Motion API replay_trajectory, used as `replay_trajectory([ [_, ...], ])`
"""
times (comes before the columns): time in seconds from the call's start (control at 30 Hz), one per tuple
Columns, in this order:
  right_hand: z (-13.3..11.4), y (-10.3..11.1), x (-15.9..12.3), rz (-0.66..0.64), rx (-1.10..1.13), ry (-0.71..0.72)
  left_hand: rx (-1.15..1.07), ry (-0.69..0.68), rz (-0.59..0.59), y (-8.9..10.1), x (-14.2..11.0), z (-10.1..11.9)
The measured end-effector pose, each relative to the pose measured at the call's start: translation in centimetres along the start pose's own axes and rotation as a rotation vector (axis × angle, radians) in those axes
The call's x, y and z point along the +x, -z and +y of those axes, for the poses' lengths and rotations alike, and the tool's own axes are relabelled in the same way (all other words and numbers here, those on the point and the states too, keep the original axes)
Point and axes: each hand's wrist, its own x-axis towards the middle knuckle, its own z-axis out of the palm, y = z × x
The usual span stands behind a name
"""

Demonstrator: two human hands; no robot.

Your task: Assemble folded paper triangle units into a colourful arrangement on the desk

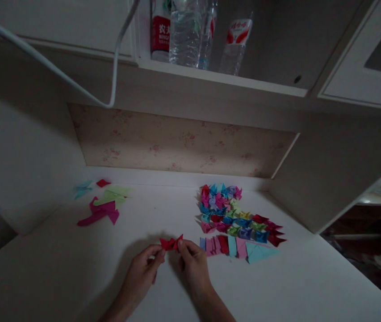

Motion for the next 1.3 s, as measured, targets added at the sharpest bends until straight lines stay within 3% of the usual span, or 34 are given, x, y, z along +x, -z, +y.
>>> replay_trajectory([
  [0.47, 0.3, 0.3, -0.1, -0.06, 0.058, 0.023, -0.058, 0.031, 0.055, 0.6, 0.0, 0.5],
  [0.93, 0.4, -0.3, -0.5, -0.064, 0.102, 0.013, -0.162, 0.083, 0.016, 0.1, 0.5, 0.0],
  [1.17, -0.1, -0.5, -0.4, -0.129, 0.128, 0.0, -0.156, 0.068, 0.139, 0.7, 1.2, -0.7],
  [1.3, 0.2, -0.5, -0.3, -0.183, 0.133, -0.009, -0.116, 0.059, 0.139, 1.0, 0.9, -0.5],
])
